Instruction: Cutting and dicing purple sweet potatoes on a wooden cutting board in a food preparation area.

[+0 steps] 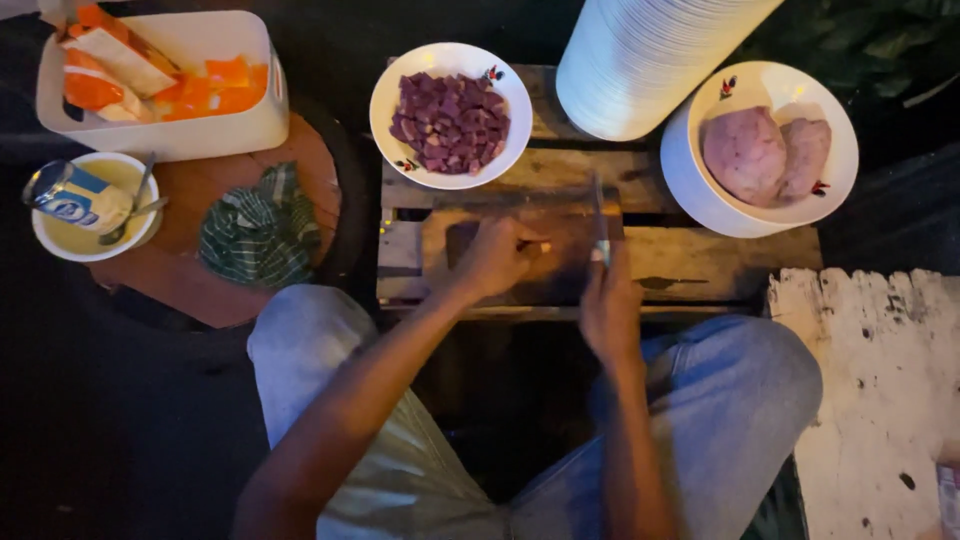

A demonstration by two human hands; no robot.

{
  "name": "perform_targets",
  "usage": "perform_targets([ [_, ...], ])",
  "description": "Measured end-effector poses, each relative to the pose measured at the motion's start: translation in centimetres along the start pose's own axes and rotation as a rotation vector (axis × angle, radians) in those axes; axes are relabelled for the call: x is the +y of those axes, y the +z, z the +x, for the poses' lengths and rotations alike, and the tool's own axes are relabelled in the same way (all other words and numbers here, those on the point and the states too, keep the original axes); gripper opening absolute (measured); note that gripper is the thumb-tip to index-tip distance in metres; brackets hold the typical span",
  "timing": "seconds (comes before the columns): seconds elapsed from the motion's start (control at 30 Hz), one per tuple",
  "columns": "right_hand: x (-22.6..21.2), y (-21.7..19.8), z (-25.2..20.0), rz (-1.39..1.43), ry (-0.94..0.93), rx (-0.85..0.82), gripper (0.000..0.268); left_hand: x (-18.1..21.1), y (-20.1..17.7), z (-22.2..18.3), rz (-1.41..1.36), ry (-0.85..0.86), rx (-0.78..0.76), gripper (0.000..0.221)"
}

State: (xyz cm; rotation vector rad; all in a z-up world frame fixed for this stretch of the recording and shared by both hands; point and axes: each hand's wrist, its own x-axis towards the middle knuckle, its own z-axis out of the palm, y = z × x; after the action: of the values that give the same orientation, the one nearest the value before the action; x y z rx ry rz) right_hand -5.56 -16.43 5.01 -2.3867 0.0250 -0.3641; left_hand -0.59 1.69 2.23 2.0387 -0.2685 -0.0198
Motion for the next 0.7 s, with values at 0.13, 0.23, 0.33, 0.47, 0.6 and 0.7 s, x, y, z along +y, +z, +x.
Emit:
perform_targets([
  [0.13,-0.1,0.8,-2.2,-0.092,-0.031,-0.083,0.02,0.2,1.9,-0.3,0.064,0.007,0.085,0.009],
  [0.23,-0.7,1.1,-2.8,-0.165,-0.008,-0.127,0.018,1.1,1.5,-0.4,0.077,0.044,0.089,0.016],
  [0.33,-1.8,0.7,-2.7,-0.191,0.054,-0.198,0.015,4.3,0.0,-1.0,0.017,0.096,0.095,0.019],
  [0.47,-2.4,0.5,-2.6,-0.156,0.141,-0.276,0.019,3.9,-0.3,-0.9,0.089,-0.052,0.065,0.018],
  [0.6,-1.8,1.0,-2.7,-0.067,0.158,-0.302,0.017,4.1,-0.4,-1.1,0.053,-0.067,0.053,0.019],
  [0.7,-2.0,1.3,-3.0,-0.069,0.122,-0.292,0.018,2.2,0.7,-0.5,0.114,-0.032,0.091,0.015],
])
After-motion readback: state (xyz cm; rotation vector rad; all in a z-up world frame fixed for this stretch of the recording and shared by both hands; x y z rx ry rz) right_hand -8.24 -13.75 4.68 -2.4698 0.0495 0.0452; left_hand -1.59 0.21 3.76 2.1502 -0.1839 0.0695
